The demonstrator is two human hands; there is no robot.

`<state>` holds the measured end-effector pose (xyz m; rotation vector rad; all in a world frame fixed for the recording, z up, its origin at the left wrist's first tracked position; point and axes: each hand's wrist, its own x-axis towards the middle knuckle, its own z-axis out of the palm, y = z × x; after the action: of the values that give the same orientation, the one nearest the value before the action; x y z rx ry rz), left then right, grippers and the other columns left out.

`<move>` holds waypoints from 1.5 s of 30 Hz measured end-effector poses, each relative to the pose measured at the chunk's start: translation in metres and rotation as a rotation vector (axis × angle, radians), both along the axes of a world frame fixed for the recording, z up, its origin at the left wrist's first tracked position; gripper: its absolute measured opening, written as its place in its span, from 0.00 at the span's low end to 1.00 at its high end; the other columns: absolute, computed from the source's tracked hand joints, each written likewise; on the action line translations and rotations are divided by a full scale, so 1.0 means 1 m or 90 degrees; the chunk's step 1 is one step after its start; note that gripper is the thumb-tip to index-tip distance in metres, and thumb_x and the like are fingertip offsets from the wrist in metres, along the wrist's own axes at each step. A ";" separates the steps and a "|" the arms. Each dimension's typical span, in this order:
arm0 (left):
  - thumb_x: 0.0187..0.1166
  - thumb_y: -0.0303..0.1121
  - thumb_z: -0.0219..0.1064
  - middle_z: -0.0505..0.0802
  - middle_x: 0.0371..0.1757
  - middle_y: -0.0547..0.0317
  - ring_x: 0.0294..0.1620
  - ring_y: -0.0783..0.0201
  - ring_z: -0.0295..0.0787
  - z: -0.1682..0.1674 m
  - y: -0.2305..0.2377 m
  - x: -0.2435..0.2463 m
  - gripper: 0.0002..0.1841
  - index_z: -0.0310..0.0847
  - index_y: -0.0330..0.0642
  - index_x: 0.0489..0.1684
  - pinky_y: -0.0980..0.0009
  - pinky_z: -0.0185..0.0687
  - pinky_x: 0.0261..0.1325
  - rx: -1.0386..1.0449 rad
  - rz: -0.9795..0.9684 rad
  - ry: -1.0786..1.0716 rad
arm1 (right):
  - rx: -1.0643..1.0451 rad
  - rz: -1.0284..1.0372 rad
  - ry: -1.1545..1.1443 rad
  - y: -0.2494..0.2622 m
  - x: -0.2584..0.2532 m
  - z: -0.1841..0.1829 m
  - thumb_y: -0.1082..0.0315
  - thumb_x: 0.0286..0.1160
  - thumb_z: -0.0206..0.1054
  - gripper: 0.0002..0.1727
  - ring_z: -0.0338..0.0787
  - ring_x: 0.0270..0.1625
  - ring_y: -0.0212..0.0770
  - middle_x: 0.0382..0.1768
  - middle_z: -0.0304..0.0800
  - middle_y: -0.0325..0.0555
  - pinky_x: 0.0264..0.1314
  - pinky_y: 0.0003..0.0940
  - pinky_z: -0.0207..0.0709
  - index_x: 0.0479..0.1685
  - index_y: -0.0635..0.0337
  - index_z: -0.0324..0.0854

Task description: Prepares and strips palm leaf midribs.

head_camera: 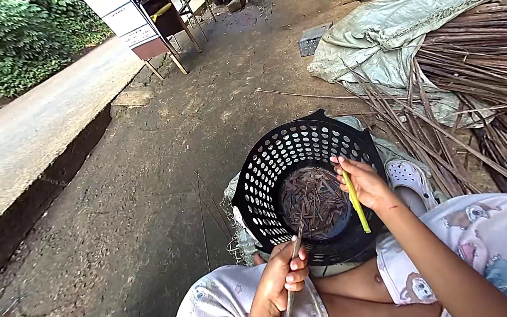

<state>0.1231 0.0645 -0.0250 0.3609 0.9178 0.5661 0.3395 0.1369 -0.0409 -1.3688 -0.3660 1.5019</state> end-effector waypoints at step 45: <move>0.78 0.14 0.46 0.78 0.09 0.79 0.07 0.90 0.67 0.004 -0.008 0.015 0.19 0.80 0.43 0.26 0.93 0.59 0.12 0.180 0.059 0.158 | 0.299 0.277 -0.044 -0.062 -0.047 -0.016 0.81 0.62 0.69 0.46 0.80 0.26 0.13 0.24 0.81 0.20 0.37 0.11 0.75 0.83 0.85 0.46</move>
<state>0.1383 0.0560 -0.0208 0.6577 1.0997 0.7508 0.2923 0.0753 -0.0568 -1.0004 -1.0431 1.5803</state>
